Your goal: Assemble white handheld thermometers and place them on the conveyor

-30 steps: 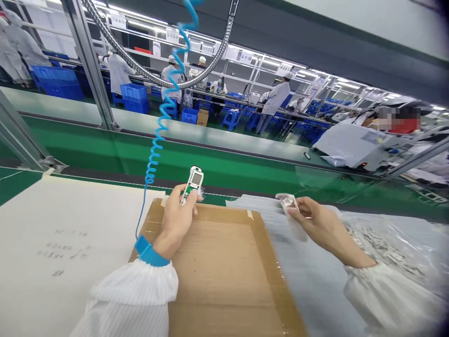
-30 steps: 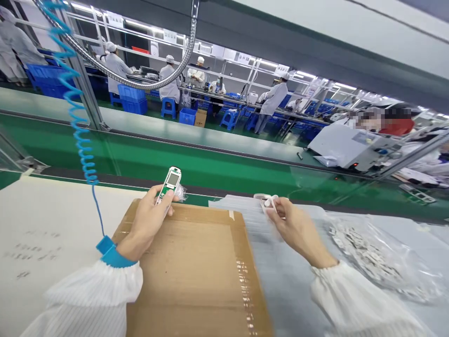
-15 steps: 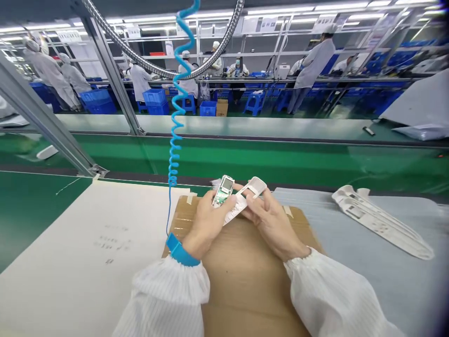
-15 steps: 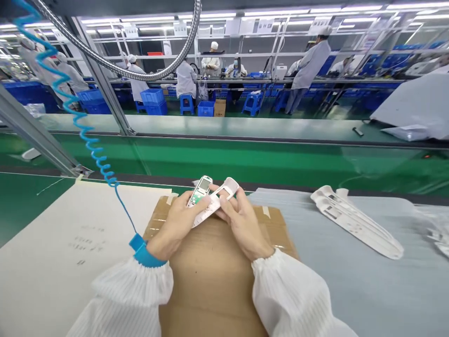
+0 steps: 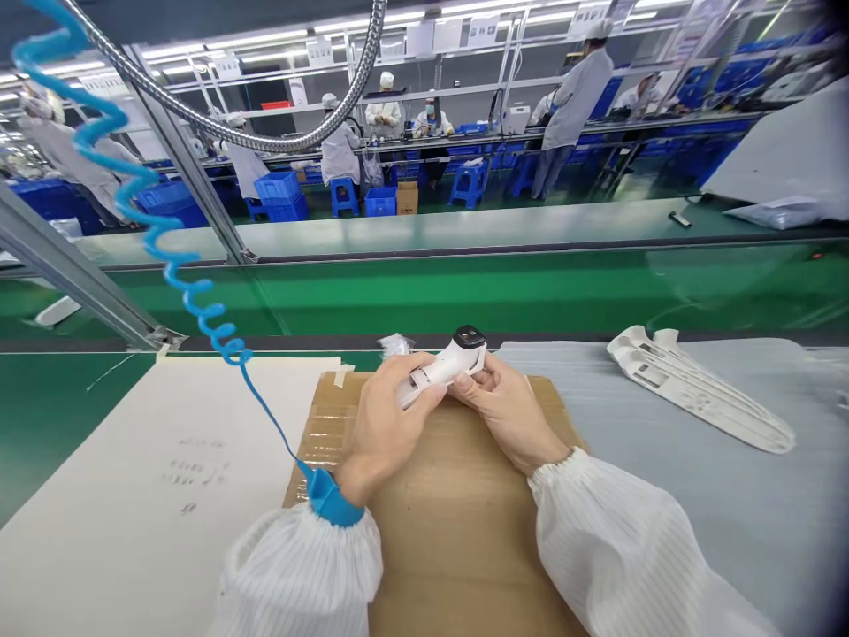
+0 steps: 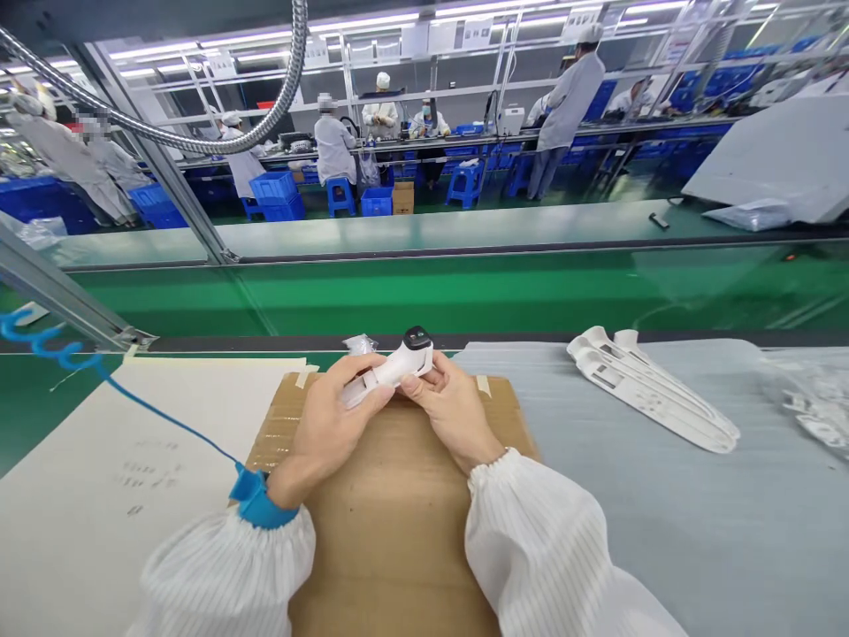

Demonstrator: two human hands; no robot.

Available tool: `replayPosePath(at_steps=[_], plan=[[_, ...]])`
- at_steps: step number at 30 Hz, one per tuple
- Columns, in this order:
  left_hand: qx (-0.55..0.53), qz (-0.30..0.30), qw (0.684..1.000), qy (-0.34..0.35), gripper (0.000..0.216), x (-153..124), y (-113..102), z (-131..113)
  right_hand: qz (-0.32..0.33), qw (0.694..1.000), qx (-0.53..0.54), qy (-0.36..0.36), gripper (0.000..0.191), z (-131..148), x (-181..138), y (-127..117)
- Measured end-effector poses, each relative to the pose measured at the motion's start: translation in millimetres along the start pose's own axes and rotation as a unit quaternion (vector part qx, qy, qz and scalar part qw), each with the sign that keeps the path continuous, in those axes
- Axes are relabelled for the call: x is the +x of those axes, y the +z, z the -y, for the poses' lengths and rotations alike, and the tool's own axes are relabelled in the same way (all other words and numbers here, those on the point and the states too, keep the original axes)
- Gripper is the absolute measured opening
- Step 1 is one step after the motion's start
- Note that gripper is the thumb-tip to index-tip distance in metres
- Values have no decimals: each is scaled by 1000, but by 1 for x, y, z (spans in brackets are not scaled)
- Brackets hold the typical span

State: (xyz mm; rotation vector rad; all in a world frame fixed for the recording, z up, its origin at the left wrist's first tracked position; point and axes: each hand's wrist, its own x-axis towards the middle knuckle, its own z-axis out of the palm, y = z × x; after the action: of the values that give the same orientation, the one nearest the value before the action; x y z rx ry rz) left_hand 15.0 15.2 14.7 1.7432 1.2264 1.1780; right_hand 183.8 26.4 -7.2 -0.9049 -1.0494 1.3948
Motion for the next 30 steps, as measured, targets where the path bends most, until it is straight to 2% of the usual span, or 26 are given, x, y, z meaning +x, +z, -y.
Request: replayPosePath(at_steps=[8, 11, 15, 18, 23, 28, 30], plan=[[-59, 16, 997, -55, 30, 3, -2, 2, 8, 1000, 3, 8, 55, 2, 0, -3], [-77, 16, 995, -60, 29, 3, -3, 1, 3, 1000, 9, 16, 56, 2, -1, -3], [-76, 32, 995, -50, 26, 1, -1, -2, -2, 1000, 18, 11, 48, 3, 0, -2], [-50, 19, 997, -58, 27, -1, 3, -4, -21, 1000, -7, 5, 43, 4, 0, -2], [-97, -3, 992, -85, 24, -2, 6, -7, -52, 998, -19, -11, 44, 2, -1, -2], [-27, 16, 998, -49, 25, -3, 5, -10, -43, 999, 0, -8, 47, 2, 0, 1], [36, 32, 999, -16, 28, -5, 7, -10, -45, 997, 53, 15, 47, 6, 0, 6]])
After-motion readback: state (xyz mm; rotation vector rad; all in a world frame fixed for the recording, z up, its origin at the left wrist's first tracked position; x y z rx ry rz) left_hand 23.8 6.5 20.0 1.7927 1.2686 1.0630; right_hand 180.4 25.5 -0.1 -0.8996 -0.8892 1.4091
